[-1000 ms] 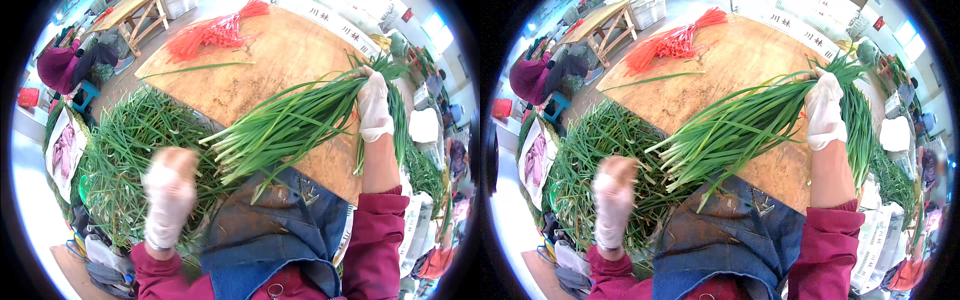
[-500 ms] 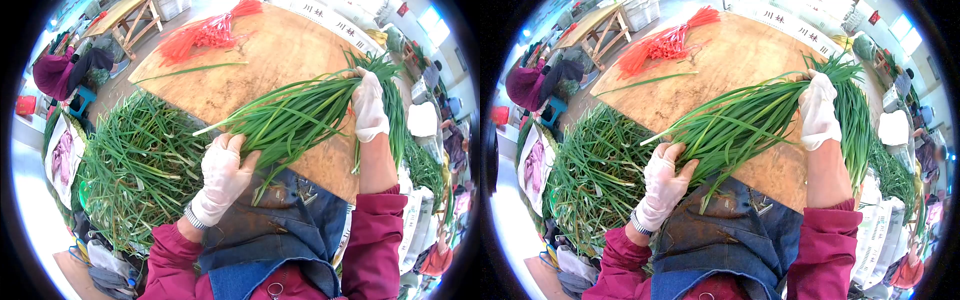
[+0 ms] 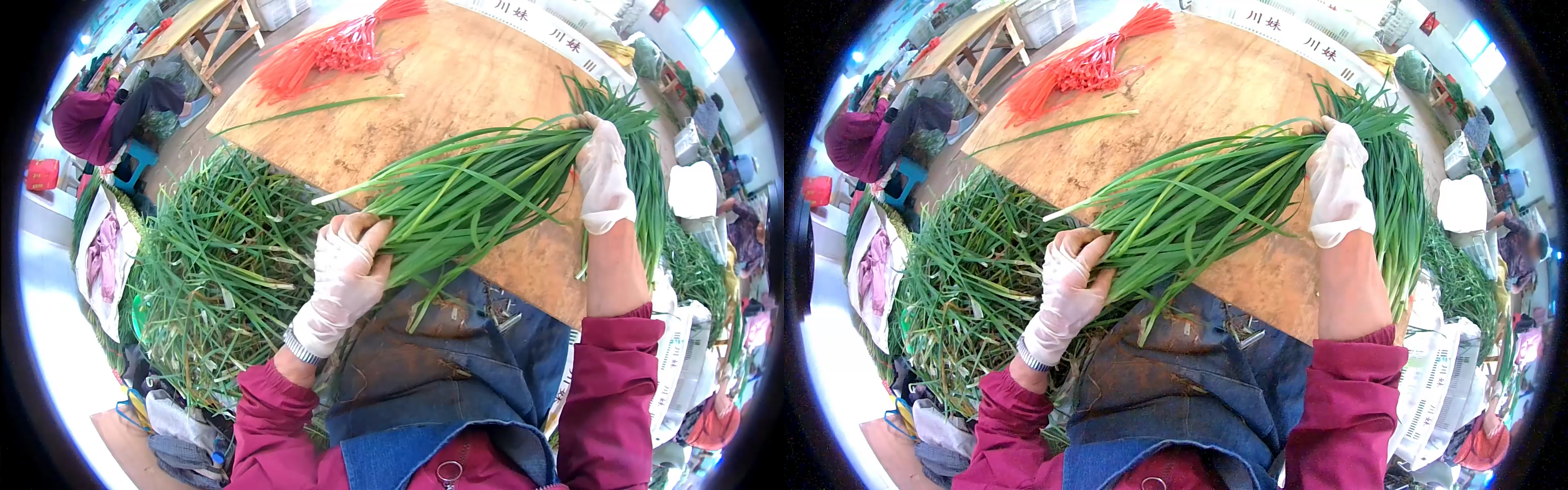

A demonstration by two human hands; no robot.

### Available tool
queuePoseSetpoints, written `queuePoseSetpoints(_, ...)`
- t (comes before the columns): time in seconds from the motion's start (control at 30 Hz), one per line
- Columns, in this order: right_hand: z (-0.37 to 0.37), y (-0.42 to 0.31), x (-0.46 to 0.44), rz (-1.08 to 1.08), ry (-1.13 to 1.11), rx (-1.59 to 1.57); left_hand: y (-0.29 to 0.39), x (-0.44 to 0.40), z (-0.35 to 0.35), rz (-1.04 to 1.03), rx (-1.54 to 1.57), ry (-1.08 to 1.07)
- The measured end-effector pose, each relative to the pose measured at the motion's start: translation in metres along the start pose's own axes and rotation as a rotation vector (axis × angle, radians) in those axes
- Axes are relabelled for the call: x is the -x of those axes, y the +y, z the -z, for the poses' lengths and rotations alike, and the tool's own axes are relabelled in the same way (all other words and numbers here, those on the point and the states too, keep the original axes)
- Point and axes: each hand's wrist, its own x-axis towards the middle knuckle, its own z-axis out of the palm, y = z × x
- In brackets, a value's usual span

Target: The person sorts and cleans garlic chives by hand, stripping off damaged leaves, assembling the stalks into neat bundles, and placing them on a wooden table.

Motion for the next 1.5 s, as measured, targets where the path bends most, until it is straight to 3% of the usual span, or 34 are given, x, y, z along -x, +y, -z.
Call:
queuePoseSetpoints(0.1,-0.002,-0.005,0.022,0.034,-0.041,0.073,0.004,-0.003,-0.002,-0.028,0.080,0.054)
queuePoseSetpoints(0.2,-0.002,0.001,0.011,0.057,-0.019,-0.041,0.001,-0.004,-0.003,0.084,0.302,0.106)
queuePoseSetpoints(0.33,-0.012,-0.009,0.007,-0.142,0.039,-0.223,0.016,-0.023,0.028,0.674,0.968,-0.111)
queuePoseSetpoints(0.47,-0.028,-0.020,0.044,-0.020,0.067,-0.192,0.010,-0.034,0.053,0.710,1.168,-0.220)
queuePoseSetpoints(0.57,-0.033,-0.023,0.058,0.060,0.105,-0.112,0.000,-0.033,0.051,0.797,1.152,-0.268)
queuePoseSetpoints(0.67,-0.029,-0.018,0.033,0.027,0.090,-0.203,0.007,-0.034,0.045,0.769,0.838,-0.225)
queuePoseSetpoints(0.8,-0.032,-0.022,0.038,0.028,0.078,-0.182,-0.002,-0.027,0.031,0.558,0.551,-0.182)
queuePoseSetpoints(0.9,-0.027,-0.021,0.031,0.004,-0.043,-0.197,-0.001,-0.032,0.034,0.627,0.476,-0.244)
queuePoseSetpoints(1.0,-0.027,-0.024,0.041,0.030,-0.047,-0.055,-0.002,-0.036,0.033,0.645,0.309,-0.293)
queuePoseSetpoints(1.2,-0.023,-0.020,0.044,0.078,-0.025,-0.027,-0.018,-0.025,0.034,0.813,0.310,-0.299)
queuePoseSetpoints(1.37,-0.013,-0.015,0.028,-0.037,0.003,-0.146,-0.024,0.005,0.098,0.997,0.304,-0.149)
queuePoseSetpoints(1.43,0.000,-0.008,0.005,-0.064,-0.055,-0.062,-0.043,0.039,0.139,1.025,0.185,0.053)
queuePoseSetpoints(1.5,-0.005,-0.006,-0.002,-0.028,0.087,-0.172,-0.061,0.076,0.194,1.091,-0.072,0.054)
